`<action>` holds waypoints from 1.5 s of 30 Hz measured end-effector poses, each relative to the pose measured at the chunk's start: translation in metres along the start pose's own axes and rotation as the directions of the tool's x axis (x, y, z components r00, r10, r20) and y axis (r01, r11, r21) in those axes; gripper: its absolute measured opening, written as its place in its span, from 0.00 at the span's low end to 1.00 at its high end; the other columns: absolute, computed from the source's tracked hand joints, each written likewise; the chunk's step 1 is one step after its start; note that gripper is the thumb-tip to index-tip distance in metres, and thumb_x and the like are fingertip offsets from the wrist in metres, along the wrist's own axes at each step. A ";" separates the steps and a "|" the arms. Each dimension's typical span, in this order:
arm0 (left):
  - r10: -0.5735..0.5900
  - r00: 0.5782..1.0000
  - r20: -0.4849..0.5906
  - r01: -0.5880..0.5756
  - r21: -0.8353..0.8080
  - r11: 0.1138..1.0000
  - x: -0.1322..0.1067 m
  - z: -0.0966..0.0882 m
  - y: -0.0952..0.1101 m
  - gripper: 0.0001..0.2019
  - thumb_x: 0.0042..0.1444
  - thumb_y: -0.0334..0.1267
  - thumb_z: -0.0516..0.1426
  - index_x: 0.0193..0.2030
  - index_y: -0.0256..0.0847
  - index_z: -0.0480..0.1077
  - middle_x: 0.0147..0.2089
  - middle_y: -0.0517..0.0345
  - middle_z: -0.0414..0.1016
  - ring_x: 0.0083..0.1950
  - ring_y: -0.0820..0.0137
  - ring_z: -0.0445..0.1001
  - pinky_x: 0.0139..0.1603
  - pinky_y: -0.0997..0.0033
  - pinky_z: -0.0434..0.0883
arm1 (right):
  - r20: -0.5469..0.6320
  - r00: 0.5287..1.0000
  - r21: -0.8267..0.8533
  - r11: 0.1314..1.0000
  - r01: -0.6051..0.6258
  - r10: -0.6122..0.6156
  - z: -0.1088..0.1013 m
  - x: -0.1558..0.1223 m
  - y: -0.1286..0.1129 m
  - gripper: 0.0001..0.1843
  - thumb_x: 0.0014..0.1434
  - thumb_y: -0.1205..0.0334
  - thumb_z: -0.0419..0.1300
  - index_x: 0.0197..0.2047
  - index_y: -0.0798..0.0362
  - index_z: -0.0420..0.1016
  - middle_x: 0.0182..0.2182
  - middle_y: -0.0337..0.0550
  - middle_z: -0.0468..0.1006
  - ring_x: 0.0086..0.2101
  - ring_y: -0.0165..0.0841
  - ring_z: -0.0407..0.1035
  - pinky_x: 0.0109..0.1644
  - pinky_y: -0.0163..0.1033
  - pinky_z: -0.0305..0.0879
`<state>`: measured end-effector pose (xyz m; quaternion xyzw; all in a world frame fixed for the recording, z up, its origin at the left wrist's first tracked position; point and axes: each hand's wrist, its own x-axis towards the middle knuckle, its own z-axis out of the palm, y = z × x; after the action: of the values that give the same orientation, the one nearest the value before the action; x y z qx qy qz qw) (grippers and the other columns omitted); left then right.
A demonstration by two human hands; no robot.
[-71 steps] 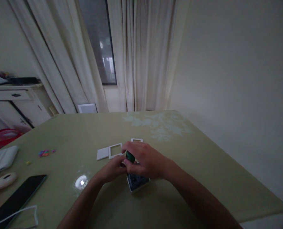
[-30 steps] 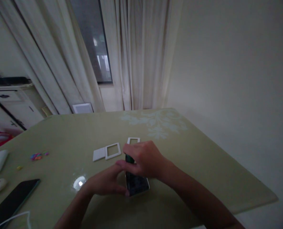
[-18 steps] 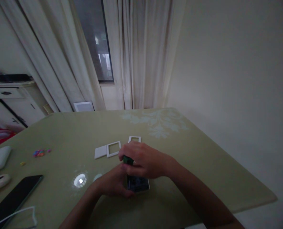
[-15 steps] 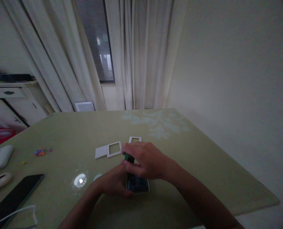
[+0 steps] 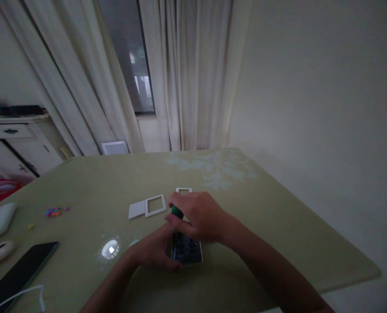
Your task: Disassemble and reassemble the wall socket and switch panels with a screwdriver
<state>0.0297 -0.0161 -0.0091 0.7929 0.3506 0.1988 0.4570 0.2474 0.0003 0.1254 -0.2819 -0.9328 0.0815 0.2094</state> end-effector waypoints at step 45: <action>0.068 0.989 -0.134 -0.081 -0.092 0.992 0.004 -0.002 -0.029 0.43 0.50 0.42 0.75 0.72 0.43 0.67 0.71 0.41 0.72 0.70 0.39 0.70 0.69 0.41 0.71 | -0.046 0.999 -0.060 0.998 0.001 -0.004 0.008 0.016 0.005 0.12 0.76 0.51 0.56 0.47 0.50 0.72 0.37 0.43 0.82 0.36 0.37 0.73 0.38 0.39 0.58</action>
<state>0.0205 -0.0021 -0.0331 0.7675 0.3399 0.2839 0.4634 0.2348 0.0130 0.1224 -0.2886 -0.9301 0.0467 0.2223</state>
